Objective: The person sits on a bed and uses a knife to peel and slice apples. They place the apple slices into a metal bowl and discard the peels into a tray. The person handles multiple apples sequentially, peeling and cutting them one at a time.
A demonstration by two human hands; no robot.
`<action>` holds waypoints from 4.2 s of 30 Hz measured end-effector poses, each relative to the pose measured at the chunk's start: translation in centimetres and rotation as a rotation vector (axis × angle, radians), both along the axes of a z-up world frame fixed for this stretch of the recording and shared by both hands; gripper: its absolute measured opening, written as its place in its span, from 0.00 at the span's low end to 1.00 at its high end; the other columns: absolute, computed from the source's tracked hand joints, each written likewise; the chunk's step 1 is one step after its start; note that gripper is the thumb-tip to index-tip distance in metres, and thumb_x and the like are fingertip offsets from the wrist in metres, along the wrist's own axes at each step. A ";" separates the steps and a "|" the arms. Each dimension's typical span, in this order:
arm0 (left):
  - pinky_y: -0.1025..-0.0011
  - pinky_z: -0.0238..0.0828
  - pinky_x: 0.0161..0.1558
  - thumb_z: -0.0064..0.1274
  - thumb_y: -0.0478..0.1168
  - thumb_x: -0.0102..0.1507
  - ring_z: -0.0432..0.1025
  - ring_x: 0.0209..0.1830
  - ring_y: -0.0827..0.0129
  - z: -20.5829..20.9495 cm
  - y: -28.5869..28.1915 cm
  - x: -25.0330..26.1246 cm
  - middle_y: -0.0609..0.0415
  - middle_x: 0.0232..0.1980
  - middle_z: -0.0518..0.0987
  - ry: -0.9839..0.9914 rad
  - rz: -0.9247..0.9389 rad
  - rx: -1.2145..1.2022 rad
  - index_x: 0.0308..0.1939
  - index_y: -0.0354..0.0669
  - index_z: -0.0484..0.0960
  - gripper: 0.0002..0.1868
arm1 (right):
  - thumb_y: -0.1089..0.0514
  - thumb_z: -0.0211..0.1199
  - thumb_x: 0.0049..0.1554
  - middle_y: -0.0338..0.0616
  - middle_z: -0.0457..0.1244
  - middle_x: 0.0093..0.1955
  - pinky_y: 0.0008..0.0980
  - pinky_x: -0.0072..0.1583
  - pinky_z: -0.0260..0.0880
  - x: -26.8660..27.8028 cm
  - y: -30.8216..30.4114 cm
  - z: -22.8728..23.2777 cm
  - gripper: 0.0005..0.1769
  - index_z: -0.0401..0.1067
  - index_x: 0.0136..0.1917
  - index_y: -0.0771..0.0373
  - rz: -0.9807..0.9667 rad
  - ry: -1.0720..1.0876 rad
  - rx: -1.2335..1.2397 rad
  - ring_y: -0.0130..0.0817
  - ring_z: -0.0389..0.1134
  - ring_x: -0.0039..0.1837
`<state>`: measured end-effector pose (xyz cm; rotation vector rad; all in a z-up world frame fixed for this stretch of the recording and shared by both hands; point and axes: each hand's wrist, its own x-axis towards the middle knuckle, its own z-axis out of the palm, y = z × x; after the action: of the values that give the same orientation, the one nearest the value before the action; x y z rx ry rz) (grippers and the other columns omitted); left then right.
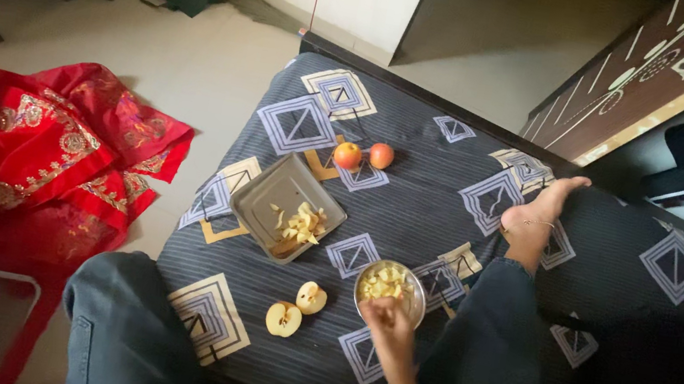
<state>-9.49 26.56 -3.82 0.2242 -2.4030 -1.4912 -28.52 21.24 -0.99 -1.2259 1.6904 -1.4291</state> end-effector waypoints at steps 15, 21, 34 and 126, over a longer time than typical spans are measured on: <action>0.53 0.64 0.56 0.70 0.39 0.47 0.65 0.59 0.50 6.3 -16.2 5.3 0.48 0.59 0.72 -0.268 0.552 -0.338 0.62 0.44 0.72 0.39 | 0.54 0.66 0.61 0.33 0.65 0.38 0.23 0.45 0.65 2.4 -1.7 -0.9 0.12 0.76 0.46 0.67 0.017 -0.141 0.223 0.18 0.64 0.41; 0.56 0.70 0.56 0.65 0.32 0.47 0.68 0.57 0.49 1.9 -16.2 3.2 0.49 0.54 0.70 -0.304 0.629 -0.309 0.57 0.45 0.72 0.34 | 0.51 0.64 0.60 0.34 0.65 0.37 0.23 0.44 0.65 3.0 -1.4 1.0 0.14 0.76 0.46 0.65 -0.008 -0.082 0.237 0.20 0.65 0.39; 0.60 0.73 0.58 0.73 0.34 0.51 0.72 0.60 0.52 8.1 -15.3 4.6 0.45 0.58 0.70 0.303 0.507 -0.093 0.56 0.39 0.72 0.33 | 0.53 0.56 0.64 0.41 0.68 0.41 0.28 0.46 0.70 1.6 -0.5 1.0 0.13 0.72 0.50 0.67 -0.219 -0.008 -0.161 0.25 0.70 0.43; 0.67 0.77 0.57 0.77 0.40 0.49 0.76 0.60 0.62 12.8 -12.5 4.7 0.49 0.60 0.71 0.285 0.530 0.224 0.61 0.38 0.73 0.40 | 0.43 0.63 0.58 0.41 0.62 0.33 0.30 0.37 0.57 2.0 1.8 0.5 0.23 0.72 0.52 0.67 -0.044 0.295 -0.125 0.28 0.60 0.33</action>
<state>-4.75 14.09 9.01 0.6011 -1.7694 -1.4163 -26.53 23.09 -0.50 -1.5406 1.8530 -1.4541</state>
